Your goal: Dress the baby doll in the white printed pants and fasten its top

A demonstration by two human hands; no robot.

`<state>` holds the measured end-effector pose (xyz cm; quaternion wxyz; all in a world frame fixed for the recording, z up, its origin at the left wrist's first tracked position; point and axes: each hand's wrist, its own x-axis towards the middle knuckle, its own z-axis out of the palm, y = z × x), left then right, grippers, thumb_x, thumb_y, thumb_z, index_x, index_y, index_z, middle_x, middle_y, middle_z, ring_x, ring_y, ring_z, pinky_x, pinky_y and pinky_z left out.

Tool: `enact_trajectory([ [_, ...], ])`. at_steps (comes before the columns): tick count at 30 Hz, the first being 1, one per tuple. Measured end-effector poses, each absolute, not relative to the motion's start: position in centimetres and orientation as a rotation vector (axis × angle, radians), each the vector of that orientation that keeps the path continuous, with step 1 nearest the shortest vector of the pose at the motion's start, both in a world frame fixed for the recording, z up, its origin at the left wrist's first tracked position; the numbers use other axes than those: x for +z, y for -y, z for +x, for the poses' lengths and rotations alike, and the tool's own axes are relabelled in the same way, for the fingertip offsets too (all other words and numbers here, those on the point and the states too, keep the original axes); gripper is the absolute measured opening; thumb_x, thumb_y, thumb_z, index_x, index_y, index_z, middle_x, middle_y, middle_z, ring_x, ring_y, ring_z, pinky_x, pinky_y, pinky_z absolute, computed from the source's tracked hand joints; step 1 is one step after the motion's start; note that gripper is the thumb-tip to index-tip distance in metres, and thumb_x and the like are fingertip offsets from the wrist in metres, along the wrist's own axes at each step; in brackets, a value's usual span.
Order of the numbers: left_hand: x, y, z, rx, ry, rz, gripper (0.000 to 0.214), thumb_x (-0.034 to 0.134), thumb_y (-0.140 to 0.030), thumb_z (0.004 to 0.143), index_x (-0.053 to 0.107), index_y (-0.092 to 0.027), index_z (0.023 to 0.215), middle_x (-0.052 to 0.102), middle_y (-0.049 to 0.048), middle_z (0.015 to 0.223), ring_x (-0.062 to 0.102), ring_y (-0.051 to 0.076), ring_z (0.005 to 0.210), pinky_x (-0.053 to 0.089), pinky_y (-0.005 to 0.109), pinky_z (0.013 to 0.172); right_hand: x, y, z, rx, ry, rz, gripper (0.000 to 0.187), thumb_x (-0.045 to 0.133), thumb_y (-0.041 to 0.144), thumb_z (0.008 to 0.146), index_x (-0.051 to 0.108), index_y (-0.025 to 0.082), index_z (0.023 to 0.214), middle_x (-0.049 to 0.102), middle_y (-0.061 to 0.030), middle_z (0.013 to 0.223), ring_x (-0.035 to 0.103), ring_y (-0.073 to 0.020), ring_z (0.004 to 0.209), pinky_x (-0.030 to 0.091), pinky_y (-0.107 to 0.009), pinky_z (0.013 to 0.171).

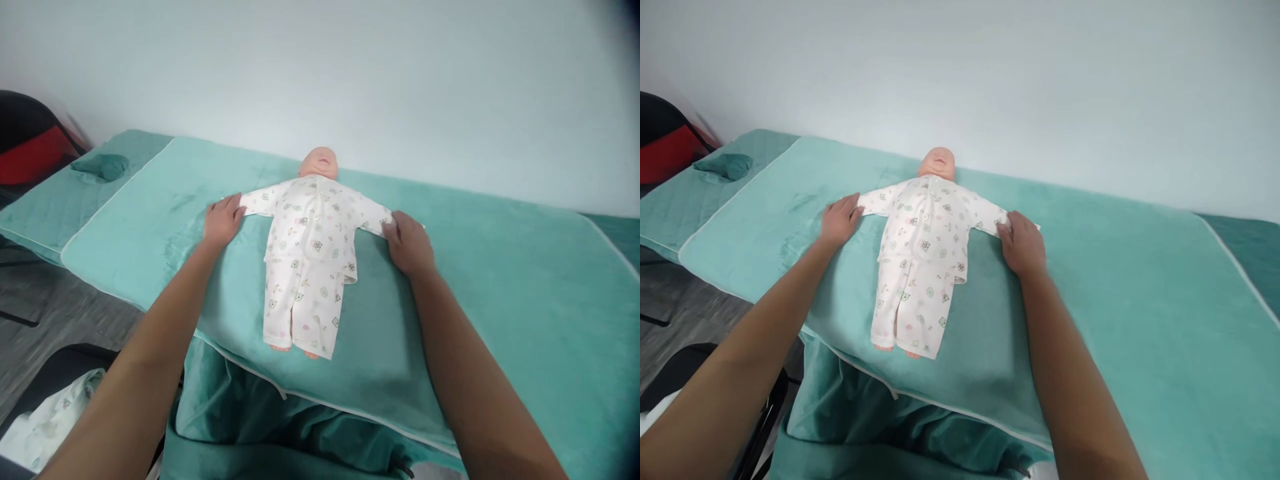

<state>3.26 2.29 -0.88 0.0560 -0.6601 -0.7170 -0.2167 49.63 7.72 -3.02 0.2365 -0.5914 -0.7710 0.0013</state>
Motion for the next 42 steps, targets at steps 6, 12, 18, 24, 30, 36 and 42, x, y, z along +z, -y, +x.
enact_trajectory([
  [6, -1.3, -2.1, 3.3, -0.575, 2.41, -1.849, 0.062, 0.037, -0.048, 0.1, 0.042, -0.021, 0.156, 0.046, 0.0116, 0.161, 0.038, 0.028, 0.151, 0.017, 0.058, 0.128, -2.9, -7.8, 49.3, 0.046, 2.068, -1.804, 0.059, 0.031, 0.05, 0.103, 0.051, 0.012, 0.144, 0.058, -0.0204, 0.146, 0.055, -0.0353, 0.131, 0.041, -0.051, 0.11],
  [12, -1.2, -1.0, 4.1, -0.567, 2.492, -1.759, 0.066, 0.033, -0.039, 0.098, 0.033, -0.018, 0.161, 0.042, 0.0116, 0.164, 0.032, 0.029, 0.155, 0.014, 0.059, 0.128, -3.0, -6.5, 49.0, 0.057, 2.008, -1.954, 0.071, 0.033, 0.056, 0.102, 0.037, 0.01, 0.156, 0.042, -0.0206, 0.161, 0.038, -0.0355, 0.149, 0.029, -0.057, 0.12],
  [18, -1.1, 0.3, 4.8, -0.588, 2.559, -1.643, 0.066, 0.031, -0.031, 0.096, 0.036, -0.012, 0.159, 0.041, 0.0141, 0.164, 0.031, 0.031, 0.155, 0.016, 0.059, 0.128, -3.0, -2.2, 48.6, 0.077, 1.937, -2.058, 0.073, 0.031, 0.052, 0.103, 0.031, 0.005, 0.159, 0.029, -0.0241, 0.167, 0.028, -0.0375, 0.155, 0.025, -0.059, 0.123],
  [24, -1.3, 3.4, 6.2, -0.683, 2.495, -1.599, 0.062, 0.037, -0.028, 0.093, 0.044, -0.011, 0.153, 0.044, 0.0175, 0.161, 0.038, 0.031, 0.151, 0.024, 0.054, 0.126, -3.0, 5.4, 46.9, 0.067, 2.006, -1.799, 0.065, 0.041, 0.048, 0.103, 0.04, 0.01, 0.155, 0.037, -0.0233, 0.164, 0.034, -0.0375, 0.152, 0.028, -0.061, 0.121],
  [30, -1.8, 5.9, 7.6, -0.689, 2.441, -1.631, 0.054, 0.039, -0.028, 0.095, 0.055, -0.012, 0.144, 0.049, 0.0186, 0.157, 0.042, 0.033, 0.147, 0.026, 0.053, 0.124, -3.1, 15.7, 42.7, 0.43, 1.848, -1.267, 0.042, 0.058, 0.043, 0.099, 0.056, 0.024, 0.137, 0.06, -0.0144, 0.142, 0.056, -0.0303, 0.133, 0.047, -0.055, 0.112],
  [36, -2.0, 5.8, 7.7, -0.665, 2.406, -1.642, 0.046, 0.038, -0.027, 0.096, 0.064, -0.017, 0.133, 0.053, 0.0159, 0.154, 0.044, 0.034, 0.146, 0.027, 0.055, 0.122, -2.9, 21.2, 38.2, 0.569, 1.757, -1.136, 0.03, 0.072, 0.039, 0.091, 0.059, 0.029, 0.116, 0.065, -0.0107, 0.118, 0.063, -0.0299, 0.113, 0.055, -0.053, 0.096],
  [42, -2.1, 5.9, 7.5, -0.744, 2.38, -1.637, 0.044, 0.039, -0.024, 0.095, 0.068, -0.015, 0.127, 0.058, 0.0142, 0.15, 0.047, 0.031, 0.142, 0.029, 0.052, 0.122, -1.9, 21.1, 36.2, 0.549, 1.727, -1.209, 0.019, 0.07, 0.035, 0.094, 0.055, 0.024, 0.092, 0.059, -0.0019, 0.09, 0.06, -0.018, 0.081, 0.053, -0.033, 0.073],
])
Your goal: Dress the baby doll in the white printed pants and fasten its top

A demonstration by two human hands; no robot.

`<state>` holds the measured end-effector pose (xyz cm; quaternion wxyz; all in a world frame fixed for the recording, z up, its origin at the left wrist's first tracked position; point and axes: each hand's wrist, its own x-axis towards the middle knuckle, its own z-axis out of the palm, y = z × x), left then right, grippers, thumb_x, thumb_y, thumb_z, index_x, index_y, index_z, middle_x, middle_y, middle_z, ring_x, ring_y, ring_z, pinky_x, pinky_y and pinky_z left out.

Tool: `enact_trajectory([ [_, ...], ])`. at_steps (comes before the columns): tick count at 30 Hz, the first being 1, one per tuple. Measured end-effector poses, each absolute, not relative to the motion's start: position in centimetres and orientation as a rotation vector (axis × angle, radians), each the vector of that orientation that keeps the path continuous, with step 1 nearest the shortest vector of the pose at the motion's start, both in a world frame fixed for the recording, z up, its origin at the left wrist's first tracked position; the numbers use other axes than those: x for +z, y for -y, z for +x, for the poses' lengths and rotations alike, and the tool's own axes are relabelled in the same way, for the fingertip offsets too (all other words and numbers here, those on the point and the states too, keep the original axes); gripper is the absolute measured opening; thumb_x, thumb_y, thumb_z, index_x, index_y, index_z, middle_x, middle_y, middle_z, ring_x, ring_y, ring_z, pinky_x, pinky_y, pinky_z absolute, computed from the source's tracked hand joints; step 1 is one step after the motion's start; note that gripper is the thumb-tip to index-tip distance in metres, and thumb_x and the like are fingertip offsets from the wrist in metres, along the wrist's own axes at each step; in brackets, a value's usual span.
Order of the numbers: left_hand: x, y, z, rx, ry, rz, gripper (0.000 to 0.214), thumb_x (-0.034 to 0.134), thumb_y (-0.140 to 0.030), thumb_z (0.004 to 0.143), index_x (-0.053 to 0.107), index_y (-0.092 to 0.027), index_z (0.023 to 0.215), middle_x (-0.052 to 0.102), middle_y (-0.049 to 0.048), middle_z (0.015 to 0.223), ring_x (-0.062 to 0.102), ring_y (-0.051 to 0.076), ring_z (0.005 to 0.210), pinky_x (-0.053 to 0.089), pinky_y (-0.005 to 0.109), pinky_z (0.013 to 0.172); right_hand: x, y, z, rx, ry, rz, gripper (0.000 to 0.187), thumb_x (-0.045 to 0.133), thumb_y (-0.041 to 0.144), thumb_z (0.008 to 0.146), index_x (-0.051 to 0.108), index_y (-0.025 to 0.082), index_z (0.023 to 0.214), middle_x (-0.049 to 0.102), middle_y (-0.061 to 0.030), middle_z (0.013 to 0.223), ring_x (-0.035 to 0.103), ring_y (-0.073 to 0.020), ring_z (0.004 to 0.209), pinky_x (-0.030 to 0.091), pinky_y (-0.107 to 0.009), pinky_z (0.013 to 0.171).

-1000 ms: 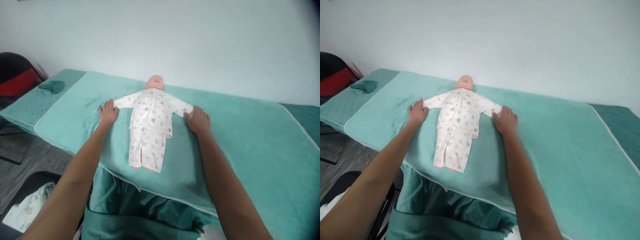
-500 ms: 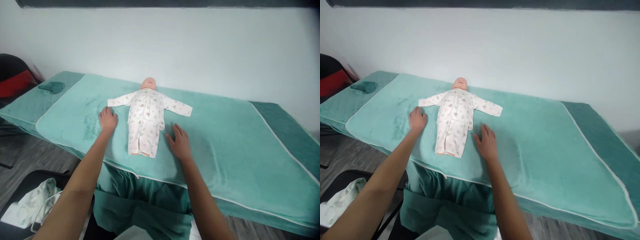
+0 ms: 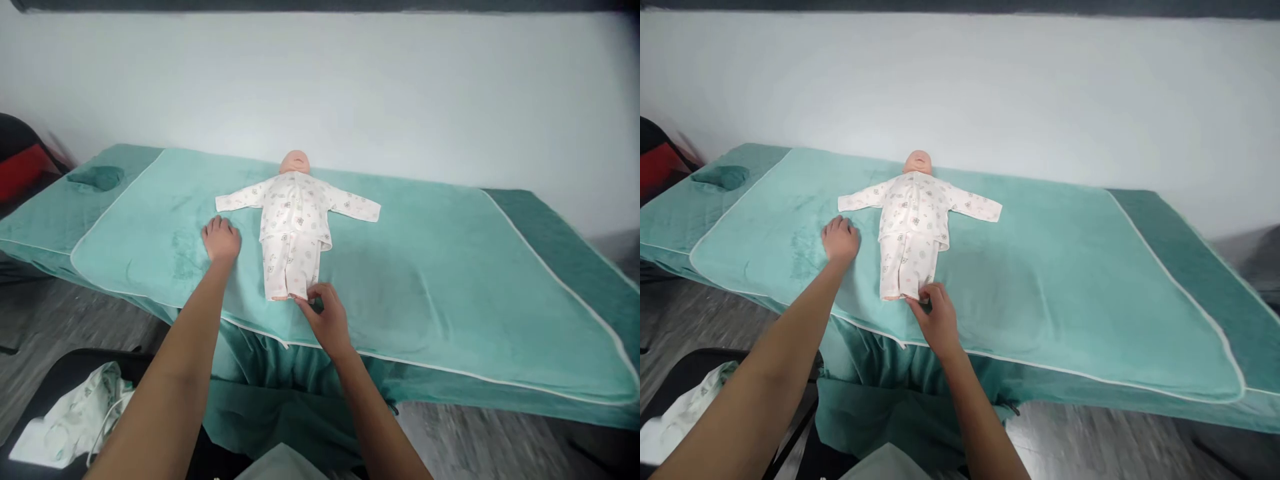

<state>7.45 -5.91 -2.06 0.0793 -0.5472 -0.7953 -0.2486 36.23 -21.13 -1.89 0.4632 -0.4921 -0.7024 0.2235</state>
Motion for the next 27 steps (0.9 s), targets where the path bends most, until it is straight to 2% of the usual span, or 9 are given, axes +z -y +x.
enact_trajectory([
  [3, -2.1, 5.8, 7.5, -0.781, 2.378, -1.636, 0.043, 0.04, -0.023, 0.094, 0.068, -0.014, 0.127, 0.059, 0.0155, 0.148, 0.048, 0.032, 0.141, 0.028, 0.052, 0.121, -0.9, 21.5, 36.3, 0.494, 1.709, -1.187, 0.017, 0.068, 0.03, 0.096, 0.054, 0.024, 0.087, 0.058, 0.0001, 0.085, 0.059, -0.0158, 0.079, 0.05, -0.03, 0.072],
  [9, -2.0, 5.6, 7.7, -0.821, 2.372, -1.622, 0.039, 0.043, -0.022, 0.093, 0.068, -0.016, 0.122, 0.059, 0.0161, 0.147, 0.047, 0.033, 0.14, 0.028, 0.054, 0.12, -1.3, 22.9, 37.6, 0.479, 1.556, -1.244, 0.012, 0.064, 0.023, 0.097, 0.056, 0.023, 0.089, 0.059, 0.0001, 0.085, 0.059, -0.0152, 0.077, 0.049, -0.03, 0.07],
  [13, -2.1, 5.5, 7.8, -0.811, 2.351, -1.603, 0.038, 0.045, -0.022, 0.092, 0.069, -0.015, 0.121, 0.06, 0.016, 0.145, 0.049, 0.034, 0.138, 0.03, 0.054, 0.118, -2.7, 23.5, 38.1, 0.402, 1.7, -1.279, 0.004, 0.063, 0.021, 0.097, 0.06, 0.023, 0.098, 0.063, -0.0026, 0.093, 0.063, -0.0172, 0.086, 0.053, -0.032, 0.075],
  [18, -2.3, 5.5, 7.8, -0.803, 2.334, -1.601, 0.036, 0.045, -0.022, 0.092, 0.069, -0.015, 0.119, 0.061, 0.016, 0.144, 0.05, 0.034, 0.136, 0.031, 0.054, 0.117, -1.6, 23.8, 37.1, 0.078, 1.753, -1.234, 0.024, 0.069, 0.016, 0.092, 0.06, 0.022, 0.114, 0.066, -0.009, 0.106, 0.063, -0.0234, 0.101, 0.056, -0.042, 0.088],
  [20, -2.3, 5.5, 7.8, -0.803, 2.336, -1.599, 0.036, 0.045, -0.022, 0.092, 0.068, -0.015, 0.119, 0.061, 0.0159, 0.144, 0.049, 0.035, 0.136, 0.03, 0.054, 0.118, -0.6, 23.6, 36.0, 0.024, 1.841, -1.215, 0.027, 0.069, 0.015, 0.091, 0.06, 0.023, 0.115, 0.068, -0.0095, 0.11, 0.063, -0.0256, 0.106, 0.051, -0.051, 0.099],
  [23, -2.2, 5.5, 7.9, -0.802, 2.345, -1.601, 0.036, 0.044, -0.021, 0.093, 0.068, -0.016, 0.12, 0.06, 0.0159, 0.144, 0.049, 0.035, 0.137, 0.029, 0.054, 0.119, 0.5, 22.6, 34.3, 0.029, 2.021, -1.287, 0.026, 0.07, 0.02, 0.092, 0.061, 0.024, 0.116, 0.066, -0.0122, 0.129, 0.058, -0.0318, 0.126, 0.036, -0.064, 0.115],
  [25, -2.1, 5.5, 7.9, -0.798, 2.346, -1.6, 0.036, 0.045, -0.021, 0.092, 0.068, -0.016, 0.119, 0.061, 0.0158, 0.144, 0.049, 0.035, 0.136, 0.03, 0.054, 0.118, 0.6, 21.8, 33.4, 0.039, 2.114, -1.362, 0.023, 0.07, 0.022, 0.092, 0.062, 0.025, 0.114, 0.059, -0.0132, 0.144, 0.049, -0.0356, 0.138, 0.029, -0.068, 0.117],
  [27, -2.1, 5.6, 7.9, -0.793, 2.34, -1.596, 0.036, 0.045, -0.022, 0.092, 0.068, -0.016, 0.119, 0.061, 0.0155, 0.143, 0.05, 0.035, 0.136, 0.03, 0.054, 0.117, 0.3, 20.9, 33.0, 0.029, 2.154, -1.408, 0.019, 0.07, 0.018, 0.09, 0.063, 0.024, 0.107, 0.056, -0.0123, 0.15, 0.044, -0.0366, 0.143, 0.024, -0.069, 0.119],
])
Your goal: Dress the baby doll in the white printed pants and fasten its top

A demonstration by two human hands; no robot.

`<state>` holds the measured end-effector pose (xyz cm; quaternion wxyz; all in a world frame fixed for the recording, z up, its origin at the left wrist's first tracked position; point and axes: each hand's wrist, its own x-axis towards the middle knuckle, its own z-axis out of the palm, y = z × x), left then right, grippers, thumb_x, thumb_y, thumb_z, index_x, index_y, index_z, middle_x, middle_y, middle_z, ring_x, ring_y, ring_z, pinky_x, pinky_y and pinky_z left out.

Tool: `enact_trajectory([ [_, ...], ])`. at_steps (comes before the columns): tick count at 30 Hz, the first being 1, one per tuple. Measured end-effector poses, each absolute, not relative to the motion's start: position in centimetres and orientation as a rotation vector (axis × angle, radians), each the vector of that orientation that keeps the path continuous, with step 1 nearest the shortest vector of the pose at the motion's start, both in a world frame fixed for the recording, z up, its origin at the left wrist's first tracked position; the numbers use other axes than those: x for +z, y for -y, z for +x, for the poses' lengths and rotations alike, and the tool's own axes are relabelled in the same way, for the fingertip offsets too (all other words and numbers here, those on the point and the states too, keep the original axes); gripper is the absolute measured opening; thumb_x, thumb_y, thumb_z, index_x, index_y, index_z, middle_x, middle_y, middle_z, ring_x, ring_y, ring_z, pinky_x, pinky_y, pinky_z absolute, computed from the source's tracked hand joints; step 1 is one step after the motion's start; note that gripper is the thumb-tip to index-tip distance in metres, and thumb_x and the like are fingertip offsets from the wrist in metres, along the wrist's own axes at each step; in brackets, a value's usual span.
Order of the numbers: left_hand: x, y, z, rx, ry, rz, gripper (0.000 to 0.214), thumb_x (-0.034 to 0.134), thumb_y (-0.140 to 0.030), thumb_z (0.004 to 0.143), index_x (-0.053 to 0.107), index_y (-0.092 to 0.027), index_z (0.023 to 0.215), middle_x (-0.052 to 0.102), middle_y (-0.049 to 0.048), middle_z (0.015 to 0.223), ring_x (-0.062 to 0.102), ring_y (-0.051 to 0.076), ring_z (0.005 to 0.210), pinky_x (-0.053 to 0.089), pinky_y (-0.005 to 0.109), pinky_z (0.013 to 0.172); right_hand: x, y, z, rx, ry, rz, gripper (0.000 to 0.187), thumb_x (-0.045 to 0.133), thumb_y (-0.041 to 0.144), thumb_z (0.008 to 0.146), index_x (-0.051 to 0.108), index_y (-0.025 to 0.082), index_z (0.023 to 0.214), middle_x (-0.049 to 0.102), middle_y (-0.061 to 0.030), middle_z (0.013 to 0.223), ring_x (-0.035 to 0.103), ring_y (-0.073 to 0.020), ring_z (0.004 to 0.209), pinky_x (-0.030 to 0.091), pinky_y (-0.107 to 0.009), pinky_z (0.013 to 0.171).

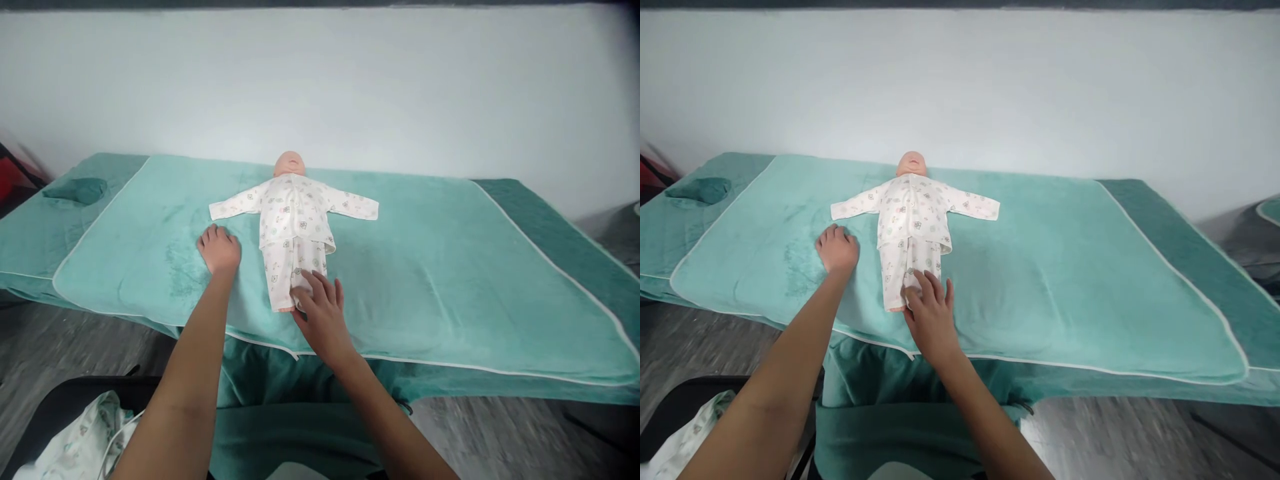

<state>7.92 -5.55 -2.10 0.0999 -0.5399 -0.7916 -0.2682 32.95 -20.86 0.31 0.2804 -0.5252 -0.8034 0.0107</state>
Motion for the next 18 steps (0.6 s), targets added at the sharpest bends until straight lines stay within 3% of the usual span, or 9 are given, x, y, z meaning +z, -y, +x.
enact_trajectory([
  [7, -2.1, 5.4, 7.9, -0.784, 2.338, -1.58, 0.035, 0.045, -0.021, 0.091, 0.068, -0.016, 0.118, 0.061, 0.0155, 0.142, 0.051, 0.036, 0.133, 0.031, 0.053, 0.116, 0.4, 19.1, 32.7, 0.067, 2.067, -1.301, 0.013, 0.07, 0.014, 0.086, 0.061, 0.023, 0.083, 0.066, -0.0065, 0.137, 0.049, -0.0322, 0.139, 0.02, -0.064, 0.123],
  [13, -2.1, 5.4, 8.0, -0.776, 2.349, -1.577, 0.035, 0.045, -0.021, 0.091, 0.066, -0.016, 0.118, 0.061, 0.016, 0.14, 0.05, 0.036, 0.132, 0.031, 0.053, 0.116, 1.0, 21.2, 32.0, 0.114, 1.944, -1.15, 0.014, 0.064, 0.011, 0.088, 0.058, 0.024, 0.087, 0.071, -0.0061, 0.121, 0.059, -0.0267, 0.127, 0.029, -0.058, 0.121],
  [18, -1.9, 5.5, 8.1, -0.761, 2.368, -1.57, 0.035, 0.045, -0.022, 0.091, 0.066, -0.017, 0.119, 0.061, 0.0152, 0.141, 0.05, 0.035, 0.133, 0.031, 0.052, 0.116, -0.3, 22.6, 32.2, 0.119, 1.921, -1.202, 0.015, 0.062, 0.011, 0.09, 0.056, 0.024, 0.087, 0.072, -0.0059, 0.121, 0.06, -0.0269, 0.127, 0.033, -0.057, 0.119],
])
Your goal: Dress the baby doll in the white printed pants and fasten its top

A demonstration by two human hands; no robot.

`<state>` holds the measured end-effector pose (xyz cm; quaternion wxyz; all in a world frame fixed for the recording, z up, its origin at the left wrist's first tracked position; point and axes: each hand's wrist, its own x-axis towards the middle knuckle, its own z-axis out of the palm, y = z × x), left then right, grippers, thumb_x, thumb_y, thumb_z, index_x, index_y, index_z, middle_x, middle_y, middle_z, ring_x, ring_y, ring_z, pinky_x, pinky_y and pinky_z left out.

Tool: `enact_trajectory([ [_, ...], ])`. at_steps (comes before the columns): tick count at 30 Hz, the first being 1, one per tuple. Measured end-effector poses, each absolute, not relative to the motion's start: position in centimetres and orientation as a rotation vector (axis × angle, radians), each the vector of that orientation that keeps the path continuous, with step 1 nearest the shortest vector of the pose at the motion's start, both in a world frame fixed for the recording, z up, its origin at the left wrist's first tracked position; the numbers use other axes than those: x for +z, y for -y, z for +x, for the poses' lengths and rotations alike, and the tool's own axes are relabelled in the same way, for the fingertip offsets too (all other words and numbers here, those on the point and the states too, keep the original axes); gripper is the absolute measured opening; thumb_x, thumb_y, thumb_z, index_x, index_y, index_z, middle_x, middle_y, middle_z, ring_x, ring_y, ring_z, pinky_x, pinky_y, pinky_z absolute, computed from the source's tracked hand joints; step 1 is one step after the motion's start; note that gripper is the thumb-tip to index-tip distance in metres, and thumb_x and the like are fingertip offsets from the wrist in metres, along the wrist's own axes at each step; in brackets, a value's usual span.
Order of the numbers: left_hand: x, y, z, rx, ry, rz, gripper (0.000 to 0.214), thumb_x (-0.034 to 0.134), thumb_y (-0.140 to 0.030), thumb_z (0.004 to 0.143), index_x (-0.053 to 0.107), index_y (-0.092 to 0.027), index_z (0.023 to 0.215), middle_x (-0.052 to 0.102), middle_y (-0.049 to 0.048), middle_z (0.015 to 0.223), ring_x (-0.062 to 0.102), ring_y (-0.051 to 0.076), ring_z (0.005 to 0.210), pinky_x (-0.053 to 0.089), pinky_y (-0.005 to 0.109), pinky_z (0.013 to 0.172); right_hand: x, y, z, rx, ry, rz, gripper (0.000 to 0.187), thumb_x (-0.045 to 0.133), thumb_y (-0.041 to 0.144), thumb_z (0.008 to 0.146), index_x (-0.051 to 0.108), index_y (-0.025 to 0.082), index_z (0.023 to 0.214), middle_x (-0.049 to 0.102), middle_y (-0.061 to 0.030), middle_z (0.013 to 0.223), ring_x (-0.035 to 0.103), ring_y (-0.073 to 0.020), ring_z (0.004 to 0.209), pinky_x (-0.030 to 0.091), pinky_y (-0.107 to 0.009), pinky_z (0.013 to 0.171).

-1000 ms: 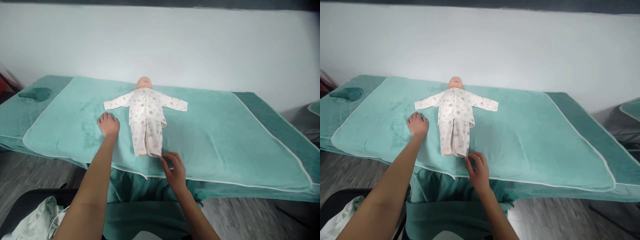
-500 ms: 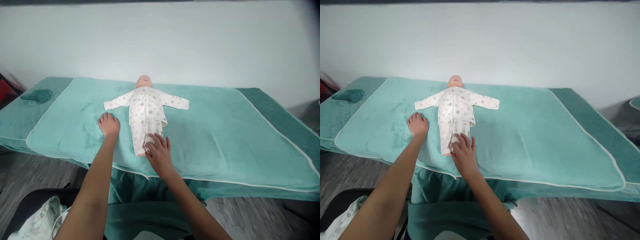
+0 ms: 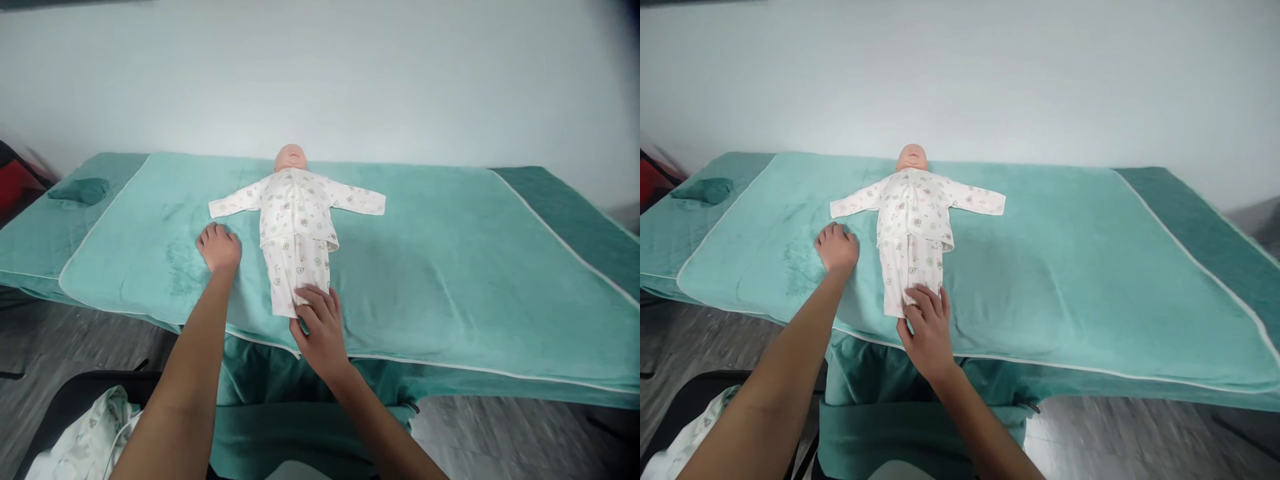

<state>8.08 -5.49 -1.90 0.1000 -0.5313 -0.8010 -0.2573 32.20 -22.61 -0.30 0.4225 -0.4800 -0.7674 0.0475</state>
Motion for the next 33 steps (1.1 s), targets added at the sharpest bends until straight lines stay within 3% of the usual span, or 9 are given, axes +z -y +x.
enact_trajectory([
  [6, -1.7, 5.5, 8.2, -0.75, 2.386, -1.581, 0.037, 0.043, -0.022, 0.092, 0.066, -0.016, 0.12, 0.06, 0.0164, 0.142, 0.049, 0.035, 0.134, 0.03, 0.053, 0.117, -0.4, 22.6, 32.5, 0.068, 1.961, -1.249, 0.012, 0.065, 0.025, 0.096, 0.057, 0.026, 0.105, 0.07, -0.0095, 0.126, 0.06, -0.029, 0.128, 0.033, -0.059, 0.118],
  [10, -1.7, 5.5, 8.2, -0.736, 2.372, -1.56, 0.037, 0.044, -0.022, 0.092, 0.067, -0.017, 0.12, 0.061, 0.0148, 0.141, 0.051, 0.035, 0.133, 0.031, 0.052, 0.117, 0.1, 22.0, 32.5, 0.073, 2.035, -1.229, 0.021, 0.061, 0.027, 0.099, 0.058, 0.026, 0.119, 0.07, -0.0081, 0.118, 0.065, -0.0257, 0.112, 0.032, -0.057, 0.119],
  [15, -1.8, 5.5, 8.2, -0.754, 2.359, -1.563, 0.038, 0.044, -0.022, 0.092, 0.067, -0.016, 0.121, 0.061, 0.0154, 0.142, 0.051, 0.034, 0.133, 0.032, 0.052, 0.116, 0.1, 20.9, 32.5, 0.094, 2.131, -1.182, 0.011, 0.057, 0.02, 0.098, 0.065, 0.027, 0.102, 0.07, -0.0028, 0.099, 0.062, -0.0217, 0.099, 0.031, -0.053, 0.12],
  [19, -1.7, 5.5, 8.3, -0.764, 2.377, -1.568, 0.037, 0.044, -0.021, 0.092, 0.067, -0.016, 0.121, 0.06, 0.0157, 0.142, 0.05, 0.034, 0.134, 0.03, 0.052, 0.117, 0.1, 20.6, 31.4, 0.08, 2.12, -1.092, 0.016, 0.054, 0.015, 0.097, 0.065, 0.025, 0.09, 0.068, -0.0004, 0.091, 0.058, -0.0188, 0.092, 0.031, -0.05, 0.119],
  [28, -1.6, 5.6, 8.3, -0.738, 2.372, -1.563, 0.036, 0.045, -0.022, 0.092, 0.067, -0.017, 0.12, 0.061, 0.0149, 0.141, 0.051, 0.035, 0.132, 0.032, 0.052, 0.116, -0.3, 21.4, 31.9, 0.13, 2.154, -0.992, 0.015, 0.056, 0.015, 0.098, 0.066, 0.026, 0.101, 0.071, -0.0001, 0.092, 0.062, -0.019, 0.094, 0.038, -0.051, 0.117],
  [33, -1.7, 5.5, 8.2, -0.751, 2.375, -1.575, 0.036, 0.044, -0.022, 0.092, 0.066, -0.017, 0.12, 0.06, 0.0159, 0.141, 0.049, 0.036, 0.133, 0.03, 0.053, 0.116, 1.7, 20.6, 33.6, 0.312, 1.878, -0.936, 0.019, 0.062, 0.02, 0.097, 0.062, 0.026, 0.115, 0.071, -0.0066, 0.109, 0.067, -0.0219, 0.107, 0.054, -0.047, 0.104],
])
